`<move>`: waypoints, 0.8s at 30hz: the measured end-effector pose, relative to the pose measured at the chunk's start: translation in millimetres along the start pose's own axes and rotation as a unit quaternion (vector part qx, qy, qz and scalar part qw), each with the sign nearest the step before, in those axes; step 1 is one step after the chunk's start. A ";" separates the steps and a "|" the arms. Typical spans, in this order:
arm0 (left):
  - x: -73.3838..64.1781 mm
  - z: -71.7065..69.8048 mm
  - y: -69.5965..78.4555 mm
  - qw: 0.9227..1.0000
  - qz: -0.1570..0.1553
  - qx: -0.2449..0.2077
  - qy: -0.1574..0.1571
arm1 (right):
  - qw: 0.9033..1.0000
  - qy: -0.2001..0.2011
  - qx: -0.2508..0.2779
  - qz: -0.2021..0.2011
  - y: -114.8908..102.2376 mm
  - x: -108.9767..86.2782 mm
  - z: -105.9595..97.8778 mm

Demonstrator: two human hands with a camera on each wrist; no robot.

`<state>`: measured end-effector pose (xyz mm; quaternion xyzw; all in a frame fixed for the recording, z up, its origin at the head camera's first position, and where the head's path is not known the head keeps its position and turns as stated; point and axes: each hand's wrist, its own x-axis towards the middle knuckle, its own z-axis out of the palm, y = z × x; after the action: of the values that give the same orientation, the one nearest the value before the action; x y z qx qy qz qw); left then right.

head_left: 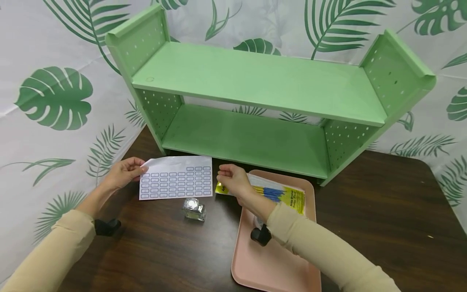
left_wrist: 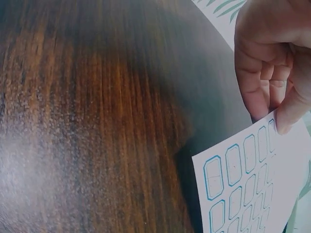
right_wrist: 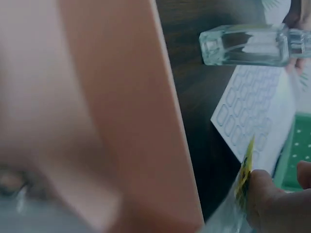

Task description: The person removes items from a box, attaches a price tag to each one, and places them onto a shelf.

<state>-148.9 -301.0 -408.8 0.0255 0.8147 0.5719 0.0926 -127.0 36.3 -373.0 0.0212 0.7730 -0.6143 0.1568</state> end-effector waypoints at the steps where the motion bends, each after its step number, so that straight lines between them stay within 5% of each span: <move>1: -0.1 -0.3 0.0 1.000 0.001 -0.004 -0.001 | 1.000 0.002 0.002 0.006 1.0 2.9 2.6; 14: 0.3 -3.1 3.5 1.000 -0.004 0.008 -0.028 | 0.999 0.026 0.020 0.023 8.8 20.0 20.7; 24: 0.3 -1.7 12.2 0.997 0.012 -0.069 -0.029 | 0.998 0.038 0.038 0.012 1.7 19.4 21.6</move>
<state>-150.3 -298.3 -396.9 0.0451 0.7696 0.6273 0.1105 -140.4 13.0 -384.1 0.0596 0.7541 -0.6403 0.1333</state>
